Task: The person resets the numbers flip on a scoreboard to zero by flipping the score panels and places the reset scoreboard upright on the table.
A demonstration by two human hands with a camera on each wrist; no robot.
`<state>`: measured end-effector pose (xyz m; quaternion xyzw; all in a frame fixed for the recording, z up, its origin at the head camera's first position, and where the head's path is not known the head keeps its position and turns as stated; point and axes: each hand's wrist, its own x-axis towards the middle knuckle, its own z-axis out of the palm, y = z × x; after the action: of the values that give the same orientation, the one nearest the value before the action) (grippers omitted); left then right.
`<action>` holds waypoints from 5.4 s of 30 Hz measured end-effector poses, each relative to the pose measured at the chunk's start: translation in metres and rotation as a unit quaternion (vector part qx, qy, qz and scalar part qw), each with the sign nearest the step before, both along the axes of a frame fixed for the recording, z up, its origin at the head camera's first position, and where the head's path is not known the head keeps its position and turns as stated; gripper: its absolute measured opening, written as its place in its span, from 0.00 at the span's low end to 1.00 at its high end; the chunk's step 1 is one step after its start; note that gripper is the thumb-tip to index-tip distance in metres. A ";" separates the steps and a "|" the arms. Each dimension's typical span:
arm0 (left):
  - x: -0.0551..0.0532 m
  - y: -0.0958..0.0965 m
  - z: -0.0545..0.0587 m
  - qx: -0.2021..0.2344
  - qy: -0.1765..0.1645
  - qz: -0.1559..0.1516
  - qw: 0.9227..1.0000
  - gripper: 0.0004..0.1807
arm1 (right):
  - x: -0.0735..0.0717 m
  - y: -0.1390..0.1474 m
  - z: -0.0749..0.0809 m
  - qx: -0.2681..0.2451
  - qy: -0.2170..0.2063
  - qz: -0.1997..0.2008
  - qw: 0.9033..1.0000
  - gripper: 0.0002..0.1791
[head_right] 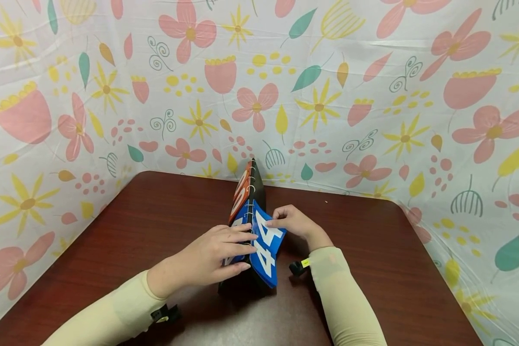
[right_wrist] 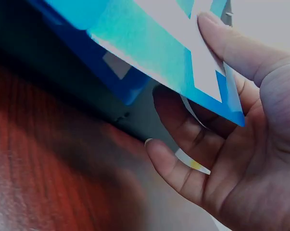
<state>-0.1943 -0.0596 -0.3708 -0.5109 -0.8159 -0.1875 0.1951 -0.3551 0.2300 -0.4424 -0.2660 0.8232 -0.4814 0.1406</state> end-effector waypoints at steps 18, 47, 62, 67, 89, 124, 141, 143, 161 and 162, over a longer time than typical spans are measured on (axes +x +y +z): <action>0.001 -0.002 0.002 0.009 -0.019 0.006 1.000 0.18 | -0.001 0.012 0.016 -0.002 0.004 -0.045 0.999 0.15; -0.001 -0.002 0.001 0.022 -0.024 -0.025 0.999 0.16 | 0.025 0.034 0.070 -0.320 -0.166 0.139 0.923 0.26; 0.000 -0.002 -0.001 0.032 -0.054 -0.030 0.998 0.16 | 0.030 0.003 0.081 -0.493 -0.154 0.273 0.811 0.19; -0.001 -0.003 -0.002 0.033 -0.047 -0.032 0.998 0.15 | 0.032 -0.007 0.078 -0.482 -0.114 0.250 0.832 0.27; -0.002 -0.002 -0.002 0.035 -0.004 -0.043 0.998 0.14 | 0.058 -0.050 0.083 -0.175 0.252 -0.023 0.951 0.52; -0.002 -0.002 -0.001 0.026 0.010 -0.036 0.999 0.15 | 0.067 -0.067 0.082 -0.131 0.281 -0.046 0.950 0.30; -0.002 -0.001 0.000 0.021 0.043 -0.033 0.998 0.14 | 0.061 -0.084 0.072 -0.087 0.275 0.004 0.957 0.20; -0.002 -0.001 0.001 0.022 0.051 -0.033 0.998 0.14 | 0.060 -0.083 0.072 -0.076 0.273 0.012 0.959 0.16; -0.001 -0.002 0.000 0.020 0.005 -0.022 1.000 0.15 | 0.033 -0.050 0.060 -0.180 0.165 -0.072 0.967 0.08; -0.001 -0.002 0.001 0.019 0.003 -0.020 1.000 0.15 | 0.029 -0.045 0.054 -0.175 0.146 -0.082 0.970 0.08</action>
<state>-0.1949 -0.0615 -0.3703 -0.5236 -0.8014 -0.2056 0.2035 -0.3263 0.1851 -0.3880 -0.2852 0.7568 -0.5839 -0.0698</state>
